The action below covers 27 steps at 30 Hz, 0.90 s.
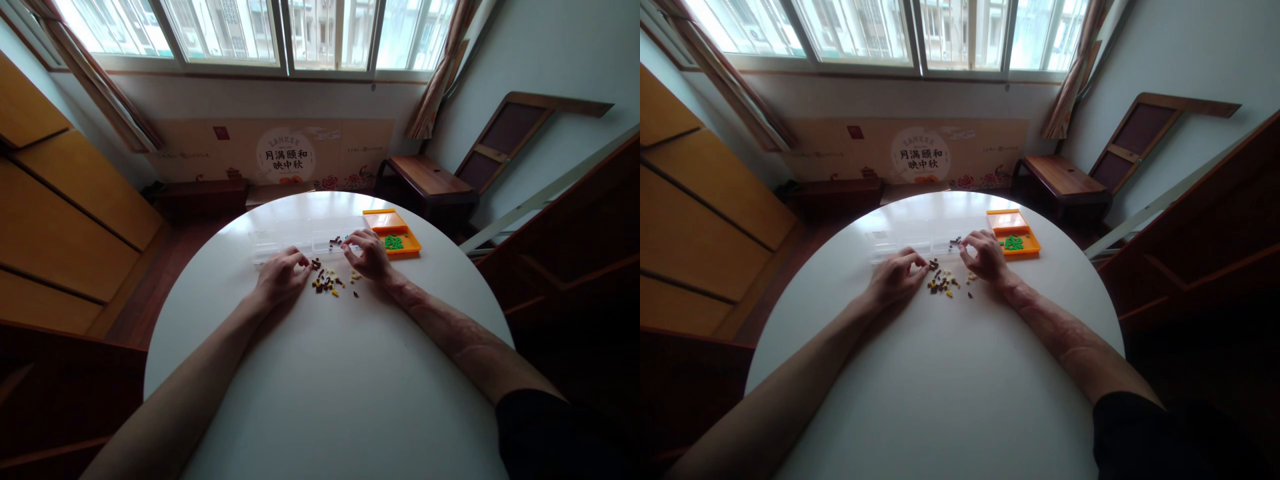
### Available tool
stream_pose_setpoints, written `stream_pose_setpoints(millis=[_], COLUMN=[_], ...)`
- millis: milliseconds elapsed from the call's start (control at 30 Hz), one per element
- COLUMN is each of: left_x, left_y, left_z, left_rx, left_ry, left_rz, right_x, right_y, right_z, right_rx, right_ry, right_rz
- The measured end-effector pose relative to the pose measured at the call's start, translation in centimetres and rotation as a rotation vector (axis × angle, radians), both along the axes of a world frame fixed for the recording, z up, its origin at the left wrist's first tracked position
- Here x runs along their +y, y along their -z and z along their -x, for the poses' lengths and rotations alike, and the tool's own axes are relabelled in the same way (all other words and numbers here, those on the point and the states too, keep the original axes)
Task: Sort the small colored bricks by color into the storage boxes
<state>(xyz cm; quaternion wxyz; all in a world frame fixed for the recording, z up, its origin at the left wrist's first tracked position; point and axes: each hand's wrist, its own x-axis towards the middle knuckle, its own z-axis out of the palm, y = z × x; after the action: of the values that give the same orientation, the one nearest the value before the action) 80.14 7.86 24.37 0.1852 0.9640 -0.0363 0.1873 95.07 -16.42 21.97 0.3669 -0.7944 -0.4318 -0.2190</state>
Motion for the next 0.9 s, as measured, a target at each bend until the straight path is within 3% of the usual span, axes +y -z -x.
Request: stream_pose_setpoints(millis=[333, 900], left_x=[-1.0, -1.2], left_y=[1.0, 1.3], left_z=[-0.6, -0.9], left_rx=[-0.153, -0.229], left_ry=[0.176, 0.299], left_rz=[0.199, 0.221], right_x=[0.2, 0.6], right_y=[-0.4, -0.7], right_z=[0.9, 1.2], right_rx=[-0.108, -0.173], right_ry=[-0.352, -0.416], right_rz=[0.129, 0.123])
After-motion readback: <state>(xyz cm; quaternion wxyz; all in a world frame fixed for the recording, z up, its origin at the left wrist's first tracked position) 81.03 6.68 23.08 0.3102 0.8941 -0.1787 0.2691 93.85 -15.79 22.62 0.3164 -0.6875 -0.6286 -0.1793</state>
